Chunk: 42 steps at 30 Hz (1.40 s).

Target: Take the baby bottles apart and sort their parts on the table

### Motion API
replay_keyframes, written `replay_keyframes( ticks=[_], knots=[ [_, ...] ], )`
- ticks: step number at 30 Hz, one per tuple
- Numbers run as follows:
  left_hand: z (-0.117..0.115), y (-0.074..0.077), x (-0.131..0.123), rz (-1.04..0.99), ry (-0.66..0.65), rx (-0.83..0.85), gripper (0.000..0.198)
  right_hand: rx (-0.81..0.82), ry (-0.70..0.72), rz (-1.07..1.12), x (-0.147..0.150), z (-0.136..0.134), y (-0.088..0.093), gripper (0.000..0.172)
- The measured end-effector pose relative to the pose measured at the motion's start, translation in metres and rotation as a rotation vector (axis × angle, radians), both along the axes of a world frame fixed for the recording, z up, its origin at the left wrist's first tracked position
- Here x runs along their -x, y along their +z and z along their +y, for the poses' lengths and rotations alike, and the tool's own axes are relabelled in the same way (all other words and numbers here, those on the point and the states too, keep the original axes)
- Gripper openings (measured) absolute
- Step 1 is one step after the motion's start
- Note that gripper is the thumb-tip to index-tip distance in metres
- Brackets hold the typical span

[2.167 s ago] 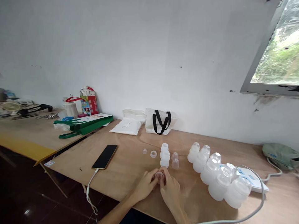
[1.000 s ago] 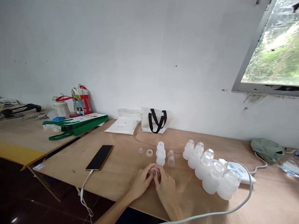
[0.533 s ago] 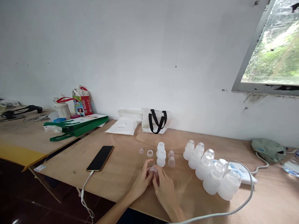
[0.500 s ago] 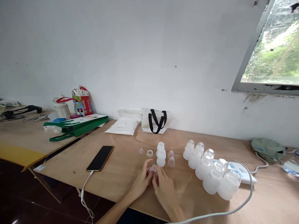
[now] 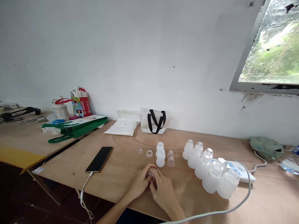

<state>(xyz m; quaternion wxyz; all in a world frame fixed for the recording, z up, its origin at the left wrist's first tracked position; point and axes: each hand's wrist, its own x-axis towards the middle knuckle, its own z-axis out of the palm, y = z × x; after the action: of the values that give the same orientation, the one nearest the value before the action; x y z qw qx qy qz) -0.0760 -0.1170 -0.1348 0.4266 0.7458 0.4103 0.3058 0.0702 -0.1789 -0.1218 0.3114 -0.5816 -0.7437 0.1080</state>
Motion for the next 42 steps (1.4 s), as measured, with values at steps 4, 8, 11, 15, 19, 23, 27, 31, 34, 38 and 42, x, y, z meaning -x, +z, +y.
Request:
replay_keyframes(
  ticks=[4,8,11,15,19,23,27,31,34,38,42],
  knots=[
    [0.000,0.001,0.000,0.024,0.008,0.000,0.044,0.010,-0.003,-0.031,0.000,-0.001,0.001,0.035],
    [0.000,0.003,0.000,0.040,-0.009,-0.005,0.047,-0.012,0.024,-0.036,-0.001,-0.001,0.001,0.030],
    [-0.001,0.005,0.000,0.041,-0.016,0.001,0.047,-0.023,0.017,-0.040,-0.001,-0.001,0.000,0.031],
    [-0.001,0.003,0.000,-0.007,-0.019,0.003,0.046,-0.032,0.007,-0.024,-0.001,0.000,-0.003,0.036],
    [0.001,-0.005,0.000,-0.067,-0.013,0.028,0.038,-0.011,-0.019,0.022,0.000,0.001,-0.005,0.038],
    [0.005,-0.012,-0.001,-0.117,0.007,0.111,0.036,-0.003,-0.029,0.135,0.000,0.002,-0.006,0.036],
    [0.007,-0.012,-0.004,-0.243,-0.023,0.152,0.041,-0.024,-0.038,0.331,-0.001,0.004,-0.004,0.032],
    [0.006,-0.010,-0.008,-0.348,-0.077,0.146,0.051,-0.006,-0.071,0.559,-0.002,0.006,0.001,0.040],
    [0.005,-0.012,-0.008,-0.349,-0.092,0.126,0.046,0.043,-0.109,0.669,-0.003,0.008,0.002,0.050],
    [0.006,-0.014,-0.006,-0.305,-0.144,0.101,0.040,0.080,-0.112,0.783,-0.004,0.009,0.003,0.053],
    [0.006,-0.009,-0.004,-0.307,-0.188,0.106,0.044,0.089,-0.129,0.833,-0.005,0.009,0.005,0.051]
  ],
)
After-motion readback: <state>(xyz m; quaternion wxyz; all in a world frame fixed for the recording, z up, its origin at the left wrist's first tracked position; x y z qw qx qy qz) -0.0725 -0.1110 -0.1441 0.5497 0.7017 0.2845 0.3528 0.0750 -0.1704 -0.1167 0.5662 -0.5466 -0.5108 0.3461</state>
